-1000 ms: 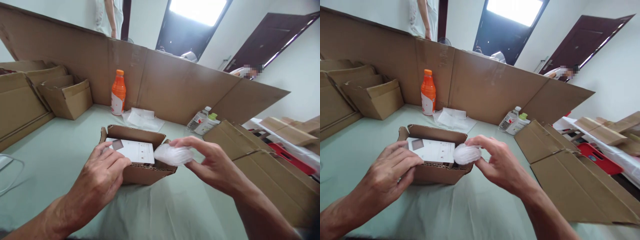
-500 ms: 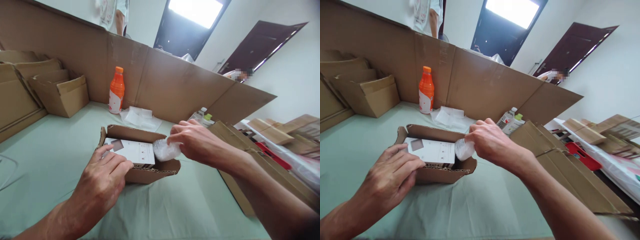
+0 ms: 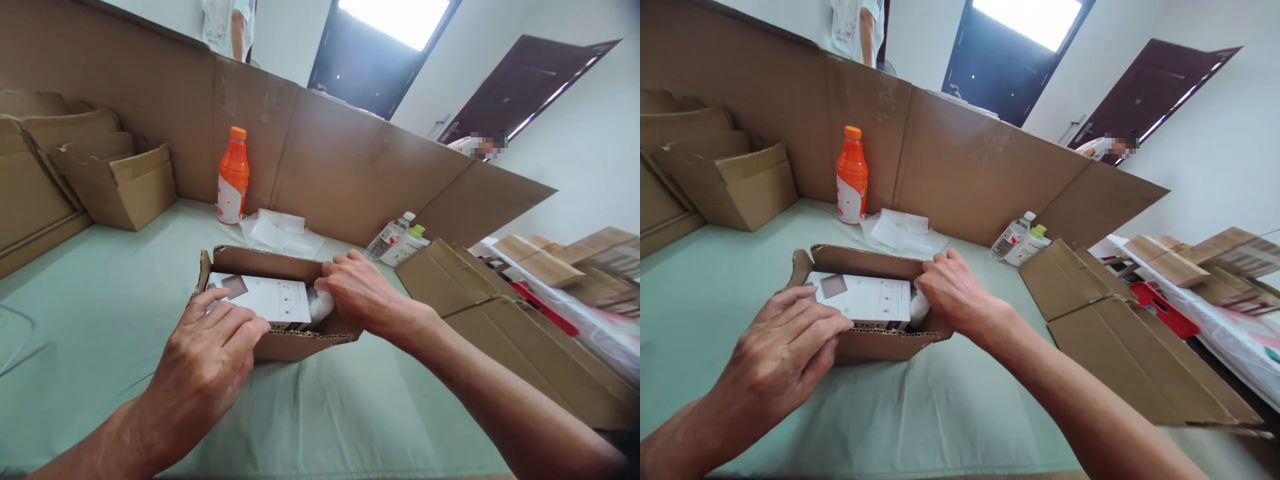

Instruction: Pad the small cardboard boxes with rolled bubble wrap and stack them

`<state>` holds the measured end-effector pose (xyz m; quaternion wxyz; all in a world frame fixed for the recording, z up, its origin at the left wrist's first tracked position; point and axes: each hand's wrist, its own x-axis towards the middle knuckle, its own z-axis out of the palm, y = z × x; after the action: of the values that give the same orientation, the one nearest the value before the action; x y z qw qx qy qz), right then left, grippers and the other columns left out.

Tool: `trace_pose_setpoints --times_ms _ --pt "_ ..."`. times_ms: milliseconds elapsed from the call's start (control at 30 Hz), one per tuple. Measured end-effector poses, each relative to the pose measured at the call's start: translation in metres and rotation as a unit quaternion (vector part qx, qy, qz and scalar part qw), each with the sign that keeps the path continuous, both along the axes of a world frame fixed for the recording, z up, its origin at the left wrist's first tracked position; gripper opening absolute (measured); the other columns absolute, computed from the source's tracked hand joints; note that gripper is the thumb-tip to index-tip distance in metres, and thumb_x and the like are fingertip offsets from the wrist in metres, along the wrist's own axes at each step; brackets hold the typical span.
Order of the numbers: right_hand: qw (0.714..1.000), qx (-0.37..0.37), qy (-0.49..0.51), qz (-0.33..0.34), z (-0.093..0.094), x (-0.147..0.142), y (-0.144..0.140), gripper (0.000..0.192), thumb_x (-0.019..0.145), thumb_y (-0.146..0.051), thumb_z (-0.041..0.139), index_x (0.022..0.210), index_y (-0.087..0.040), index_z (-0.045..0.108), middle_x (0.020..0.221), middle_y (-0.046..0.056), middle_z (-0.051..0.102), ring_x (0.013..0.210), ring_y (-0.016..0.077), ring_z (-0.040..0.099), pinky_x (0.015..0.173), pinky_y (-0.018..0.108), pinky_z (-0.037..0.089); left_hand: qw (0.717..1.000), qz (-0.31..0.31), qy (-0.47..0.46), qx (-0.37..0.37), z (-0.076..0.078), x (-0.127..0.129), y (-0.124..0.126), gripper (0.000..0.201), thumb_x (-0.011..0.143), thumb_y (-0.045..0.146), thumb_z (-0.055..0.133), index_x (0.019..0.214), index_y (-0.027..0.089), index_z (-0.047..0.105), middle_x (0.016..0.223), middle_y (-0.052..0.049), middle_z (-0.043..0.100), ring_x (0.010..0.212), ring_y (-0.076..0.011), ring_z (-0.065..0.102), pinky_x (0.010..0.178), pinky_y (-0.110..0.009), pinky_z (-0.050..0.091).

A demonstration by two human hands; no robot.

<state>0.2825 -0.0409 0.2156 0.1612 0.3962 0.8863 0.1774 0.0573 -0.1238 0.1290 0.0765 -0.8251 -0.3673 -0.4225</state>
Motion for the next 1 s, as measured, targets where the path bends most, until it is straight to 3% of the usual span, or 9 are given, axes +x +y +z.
trace_pose_setpoints --times_ms 133,333,433,500,733,867,933,1000 --pt "1.0 0.008 0.022 -0.005 -0.012 0.014 -0.012 0.016 0.081 -0.005 0.065 0.087 -0.017 0.072 0.084 0.009 0.07 0.082 0.0241 0.058 0.072 0.037 0.026 1.0 0.007 0.002 0.003 -0.002 0.0 0.0 0.026 0.086 -0.001 0.052 0.101 0.019 0.059 0.088 -0.002 0.07 0.081 -0.0196 0.062 0.101 -0.051 0.043" --pt "0.99 -0.067 0.121 0.006 0.004 0.024 -0.024 0.027 0.086 -0.008 0.062 0.106 -0.024 0.071 0.091 0.003 0.071 0.082 0.0191 0.057 0.076 0.033 0.027 1.0 -0.003 0.002 0.007 -0.002 0.0 -0.001 0.024 0.088 -0.001 0.052 0.101 0.018 0.059 0.088 -0.003 0.07 0.081 -0.0194 0.062 0.099 -0.05 0.044" --pt "0.989 -0.102 0.106 0.013 0.005 0.024 -0.022 0.013 0.088 -0.014 0.065 0.091 -0.023 0.073 0.089 0.003 0.071 0.088 0.0201 0.057 0.077 0.034 0.026 1.0 0.001 0.004 0.007 -0.001 0.0 -0.001 0.025 0.087 -0.002 0.053 0.101 0.017 0.059 0.087 -0.002 0.069 0.081 -0.0198 0.061 0.098 -0.05 0.044" --pt "0.991 -0.111 0.07 0.007 0.002 0.021 -0.017 0.017 0.09 -0.014 0.063 0.077 -0.02 0.071 0.083 0.004 0.07 0.087 0.0204 0.056 0.075 0.034 0.025 1.0 0.008 0.007 0.007 0.0 0.0 -0.001 0.026 0.085 -0.003 0.053 0.101 0.017 0.059 0.088 -0.002 0.069 0.081 -0.02 0.061 0.098 -0.051 0.044" --pt "0.998 -0.013 0.066 -0.009 -0.016 0.011 0.003 0.022 0.093 -0.011 0.059 0.076 -0.018 0.072 0.081 0.006 0.072 0.079 0.0198 0.057 0.07 0.035 0.022 1.0 -0.003 0.02 0.017 -0.002 -0.002 0.0 0.025 0.088 -0.002 0.053 0.101 0.018 0.059 0.088 -0.002 0.069 0.08 -0.0189 0.061 0.098 -0.049 0.044" --pt "0.99 0.007 0.137 0.038 -0.022 0.021 0.0 0.02 0.095 -0.011 0.057 0.086 -0.018 0.073 0.087 0.005 0.075 0.08 0.019 0.062 0.075 0.035 0.029 0.999 0.013 0.024 0.031 0.001 0.001 0.001 0.024 0.089 0.0 0.055 0.104 0.017 0.061 0.093 -0.004 0.069 0.091 -0.0225 0.063 0.098 -0.05 0.046" --pt "0.965 0.072 0.246 0.058 -0.023 0.038 -0.011 0.019 0.097 -0.012 0.055 0.096 -0.019 0.073 0.1 0.005 0.077 0.087 0.0192 0.065 0.083 0.036 0.035 0.998 0.036 0.007 0.049 -0.001 -0.002 -0.003 0.03 0.087 0.001 0.059 0.112 0.018 0.062 0.109 -0.009 0.068 0.113 -0.0301 0.061 0.102 -0.054 0.045" --pt "0.915 0.16 0.367 0.049 -0.029 0.064 -0.029 0.017 0.098 -0.015 0.055 0.101 -0.02 0.071 0.111 0.006 0.075 0.097 0.0205 0.066 0.091 0.038 0.04 0.994 0.068 -0.042 0.068 -0.011 -0.012 -0.012 0.041 0.082 0.003 0.065 0.119 0.022 0.062 0.123 -0.011 0.063 0.128 -0.0361 0.053 0.107 -0.058 0.043"
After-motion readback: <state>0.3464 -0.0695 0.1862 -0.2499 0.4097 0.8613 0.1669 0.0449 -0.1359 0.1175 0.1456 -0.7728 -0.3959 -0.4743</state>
